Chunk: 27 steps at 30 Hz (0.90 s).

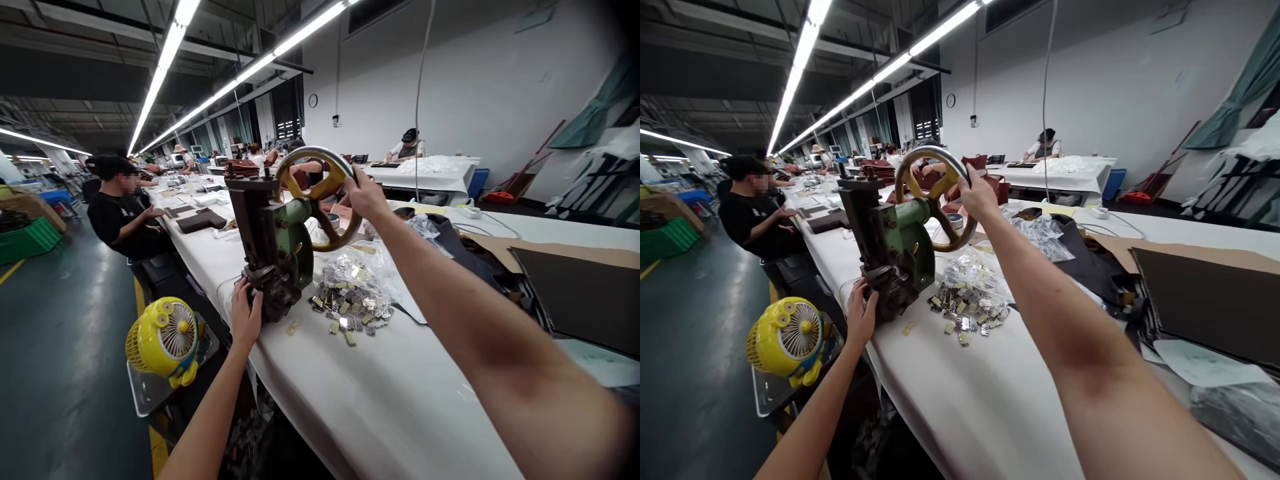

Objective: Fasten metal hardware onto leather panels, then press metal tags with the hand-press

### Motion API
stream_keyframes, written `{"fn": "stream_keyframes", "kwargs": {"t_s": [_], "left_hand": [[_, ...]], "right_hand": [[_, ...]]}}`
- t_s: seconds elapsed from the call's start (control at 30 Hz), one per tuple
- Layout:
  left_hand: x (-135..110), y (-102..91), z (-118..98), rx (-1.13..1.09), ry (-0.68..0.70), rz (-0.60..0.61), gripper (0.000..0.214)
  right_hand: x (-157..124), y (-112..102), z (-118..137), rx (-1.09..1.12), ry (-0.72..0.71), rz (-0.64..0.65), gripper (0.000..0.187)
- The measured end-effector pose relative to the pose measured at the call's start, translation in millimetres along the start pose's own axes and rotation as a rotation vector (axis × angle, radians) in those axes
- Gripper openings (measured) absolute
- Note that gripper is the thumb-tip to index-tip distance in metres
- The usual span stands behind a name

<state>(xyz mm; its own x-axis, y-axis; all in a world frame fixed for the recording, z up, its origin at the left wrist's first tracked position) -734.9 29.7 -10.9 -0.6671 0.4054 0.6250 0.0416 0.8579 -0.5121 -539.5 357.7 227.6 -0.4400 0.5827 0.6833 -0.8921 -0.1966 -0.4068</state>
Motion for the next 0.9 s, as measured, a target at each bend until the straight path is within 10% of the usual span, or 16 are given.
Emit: {"fn": "stream_keyframes", "kwargs": {"t_s": [0.13, 0.4, 0.63, 0.9], "left_hand": [[18, -0.8, -4, -0.037, -0.160, -0.103, 0.029], [14, -13.6, -9, -0.148, -0.275, -0.226, 0.021], [-46, -82.6, 40, 0.200, -0.201, -0.293, 0.023], [13, -33.8, 4, 0.049, -0.219, -0.106, 0.025]], "right_hand": [[28, 19, 40, -0.355, -0.082, 0.109, 0.076], [-8, 40, 47, -0.529, -0.226, 0.228, 0.078], [-171, 29, 19, -0.206, -0.009, 0.509, 0.055], [-286, 44, -17, -0.236, 0.152, 0.716, 0.048]]}}
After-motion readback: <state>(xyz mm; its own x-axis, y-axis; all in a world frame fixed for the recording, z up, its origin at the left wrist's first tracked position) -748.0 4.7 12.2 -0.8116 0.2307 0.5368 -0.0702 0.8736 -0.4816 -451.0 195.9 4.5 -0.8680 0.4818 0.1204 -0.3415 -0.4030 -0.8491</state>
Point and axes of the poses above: each hand's wrist, its own x-axis towards the middle knuckle, its own y-axis out of the palm, z = x × y, the point moved 7 cm from there along x, towards the middle knuckle, and after that the axes turned 11 degrees about x, right-handed, at the moved point
